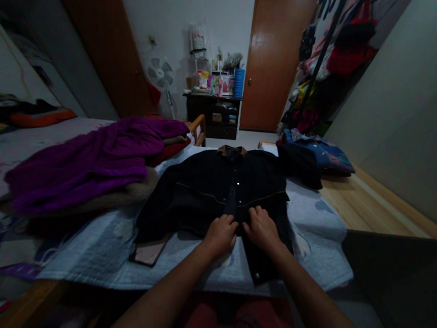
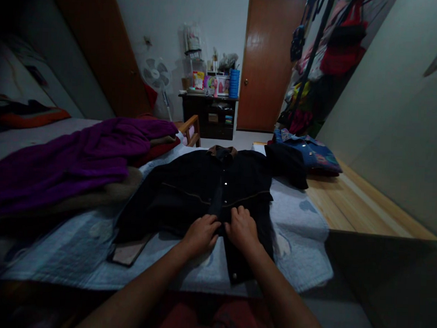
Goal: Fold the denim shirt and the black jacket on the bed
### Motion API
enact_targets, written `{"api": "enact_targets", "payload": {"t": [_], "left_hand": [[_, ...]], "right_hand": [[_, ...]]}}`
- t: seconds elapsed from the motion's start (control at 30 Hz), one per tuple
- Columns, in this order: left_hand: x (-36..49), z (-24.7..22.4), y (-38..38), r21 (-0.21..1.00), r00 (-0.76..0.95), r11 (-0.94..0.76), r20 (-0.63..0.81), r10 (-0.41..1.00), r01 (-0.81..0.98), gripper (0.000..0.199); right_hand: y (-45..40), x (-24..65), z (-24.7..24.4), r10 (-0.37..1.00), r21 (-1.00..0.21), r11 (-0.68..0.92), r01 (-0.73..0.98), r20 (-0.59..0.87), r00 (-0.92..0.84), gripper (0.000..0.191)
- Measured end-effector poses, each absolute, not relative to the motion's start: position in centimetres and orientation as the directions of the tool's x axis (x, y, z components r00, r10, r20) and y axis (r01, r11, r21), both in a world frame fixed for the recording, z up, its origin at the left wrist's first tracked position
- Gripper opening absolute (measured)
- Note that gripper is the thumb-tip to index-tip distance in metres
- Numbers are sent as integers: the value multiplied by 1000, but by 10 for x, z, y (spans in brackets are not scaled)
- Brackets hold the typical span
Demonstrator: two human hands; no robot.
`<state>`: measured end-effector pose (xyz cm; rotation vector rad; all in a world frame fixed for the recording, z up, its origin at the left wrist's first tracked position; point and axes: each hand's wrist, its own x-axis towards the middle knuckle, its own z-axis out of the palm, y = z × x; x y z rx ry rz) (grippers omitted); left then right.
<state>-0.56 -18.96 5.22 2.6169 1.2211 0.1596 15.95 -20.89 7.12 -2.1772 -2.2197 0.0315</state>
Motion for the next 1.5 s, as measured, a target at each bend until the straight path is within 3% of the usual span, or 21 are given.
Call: {"api": "enact_targets", "payload": {"t": [0.17,0.3,0.4,0.47,0.53,0.63,0.73,0.8,0.87,0.93,1.03,1.1,1.23,1.33,1.4,1.5], "left_hand": [[-12,36,-180,466,565,-521,54,823,715,24],[-15,30,-179,536,540,-492,79,838,686,22],[-15,31,-181,530,555,-501,68,829,684,30],[-15,32,-183,514,571,-518,65,818,684,40],[-14,32,-185,484,585,-540,69,808,688,47],[-12,29,-186,422,576,-546,66,815,724,42],[-11,24,-186,384,569,-546,62,820,745,39],[-11,22,-186,385,584,-565,77,808,730,44],[-12,23,-186,395,595,-578,93,799,714,48],[-12,24,-188,400,594,-581,105,798,709,49],[-12,28,-190,380,592,-592,132,795,711,46],[-13,30,-192,355,599,-608,150,786,710,42],[-8,30,-196,267,656,-673,161,737,690,34],[3,29,-196,185,666,-682,150,731,707,29],[11,28,-193,163,640,-656,144,754,737,25],[20,34,-185,212,612,-630,152,777,747,18]], "right_hand": [[-200,149,69,998,-49,-49,998,-33,47,46],[-193,146,62,998,-55,-17,998,-66,14,28],[-183,155,63,995,-150,-24,988,-102,9,29],[-172,166,70,991,-288,-58,956,-133,20,31],[-158,178,83,992,-519,-85,850,-127,21,27],[-134,188,107,979,-867,-122,482,-27,200,19],[-110,181,123,904,-999,14,47,33,425,16],[-95,169,122,900,-979,158,-128,89,428,24],[-84,156,112,926,-968,229,-104,183,330,29],[-79,148,95,977,-982,166,88,176,118,30],[-84,149,72,994,-916,81,393,43,-104,35],[-97,158,66,990,-855,140,499,103,-101,35],[-141,183,75,959,-670,208,712,283,-14,17],[-182,198,77,979,-470,87,879,205,12,12],[-206,202,70,984,-421,93,902,178,-18,28],[-226,202,53,975,-428,116,896,221,-21,68]]}}
